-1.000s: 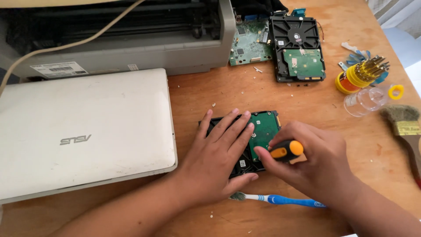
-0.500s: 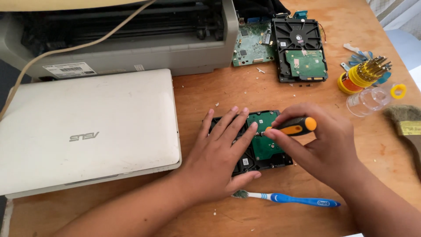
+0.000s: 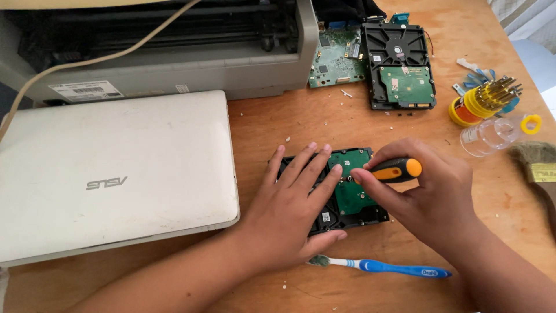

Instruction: Unscrew the controller board from a hard disk drive using a precision screwdriver.

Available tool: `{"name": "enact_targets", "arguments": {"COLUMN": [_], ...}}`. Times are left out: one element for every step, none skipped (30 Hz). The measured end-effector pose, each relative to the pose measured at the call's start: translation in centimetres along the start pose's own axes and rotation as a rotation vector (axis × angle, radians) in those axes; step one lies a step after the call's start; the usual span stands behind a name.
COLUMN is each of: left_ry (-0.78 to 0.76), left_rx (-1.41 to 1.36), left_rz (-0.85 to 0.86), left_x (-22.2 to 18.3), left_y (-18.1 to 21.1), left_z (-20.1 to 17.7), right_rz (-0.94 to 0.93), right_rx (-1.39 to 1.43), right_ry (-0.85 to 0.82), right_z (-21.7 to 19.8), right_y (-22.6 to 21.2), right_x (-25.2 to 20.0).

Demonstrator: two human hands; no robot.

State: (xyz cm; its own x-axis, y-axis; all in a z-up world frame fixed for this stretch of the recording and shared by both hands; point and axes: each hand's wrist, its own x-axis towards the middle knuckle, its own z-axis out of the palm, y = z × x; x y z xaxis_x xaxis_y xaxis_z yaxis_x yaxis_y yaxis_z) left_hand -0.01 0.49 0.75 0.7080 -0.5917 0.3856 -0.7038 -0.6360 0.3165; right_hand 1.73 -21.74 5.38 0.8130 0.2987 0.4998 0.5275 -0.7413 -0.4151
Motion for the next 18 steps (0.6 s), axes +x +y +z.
{"name": "enact_targets", "arguments": {"left_ry": [0.002,0.016,0.031,0.032,0.037,0.043,0.046,0.047,0.047,0.049,0.04,0.03,0.031,0.03,0.029,0.03,0.031,0.029], "left_rx": [0.0,0.017,0.035,0.035,0.041,0.049,0.052,0.07,0.088,0.092,0.092,0.091,0.093,0.101,0.109,0.109,0.111,0.111], "left_rz": [-0.003,0.005,0.013,0.018,0.017,0.019,0.026,0.022,0.019,0.021,0.018,0.014,0.015,0.015,0.014,0.015,0.016,0.014], "left_x": [0.0,0.0,0.0,0.0,0.0,0.0,0.1,0.1,0.0,0.0,0.0,-0.1,-0.1,-0.2,-0.2,-0.2,-0.2,-0.2], "left_y": [0.0,0.0,0.1,0.1,0.2,0.3,0.3,0.3,0.4,0.5,0.5,0.5,0.6,0.5,0.5,0.5,0.5,0.5], "left_z": [0.1,0.1,0.2,0.2,0.2,0.2,0.2,0.2,0.3,0.3,0.3,0.3,0.3,0.4,0.5,0.5,0.5,0.5], "right_rz": [-0.003,0.001,0.005,0.005,-0.008,-0.022,-0.023,0.003,0.03,0.027,0.09,0.154,0.152,0.236,0.32,0.318,0.274,0.23], "right_rx": [0.001,-0.031,-0.063,-0.066,-0.063,-0.06,-0.063,-0.058,-0.053,-0.052,-0.008,0.035,0.036,0.152,0.268,0.267,0.275,0.285], "right_ry": [-0.002,0.012,0.027,0.03,0.06,0.093,0.101,0.111,0.12,0.124,0.107,0.087,0.089,0.059,0.028,0.029,0.075,0.117], "right_z": [0.3,0.5,0.7,1.0,1.3,1.5,1.7,1.8,2.0,2.0,1.9,1.8,1.6,1.3,1.0,0.7,0.3,0.1], "right_y": [0.1,0.2,0.2,0.3,0.3,0.3,0.4,0.5,0.6,0.5,0.4,0.3,0.4,0.5,0.6,0.8,1.1,1.3], "right_x": [0.0,0.0,-0.1,0.0,0.1,0.3,0.4,0.5,0.6,0.8,0.9,1.0,1.2,1.4,1.6,1.6,1.6,1.6]}}
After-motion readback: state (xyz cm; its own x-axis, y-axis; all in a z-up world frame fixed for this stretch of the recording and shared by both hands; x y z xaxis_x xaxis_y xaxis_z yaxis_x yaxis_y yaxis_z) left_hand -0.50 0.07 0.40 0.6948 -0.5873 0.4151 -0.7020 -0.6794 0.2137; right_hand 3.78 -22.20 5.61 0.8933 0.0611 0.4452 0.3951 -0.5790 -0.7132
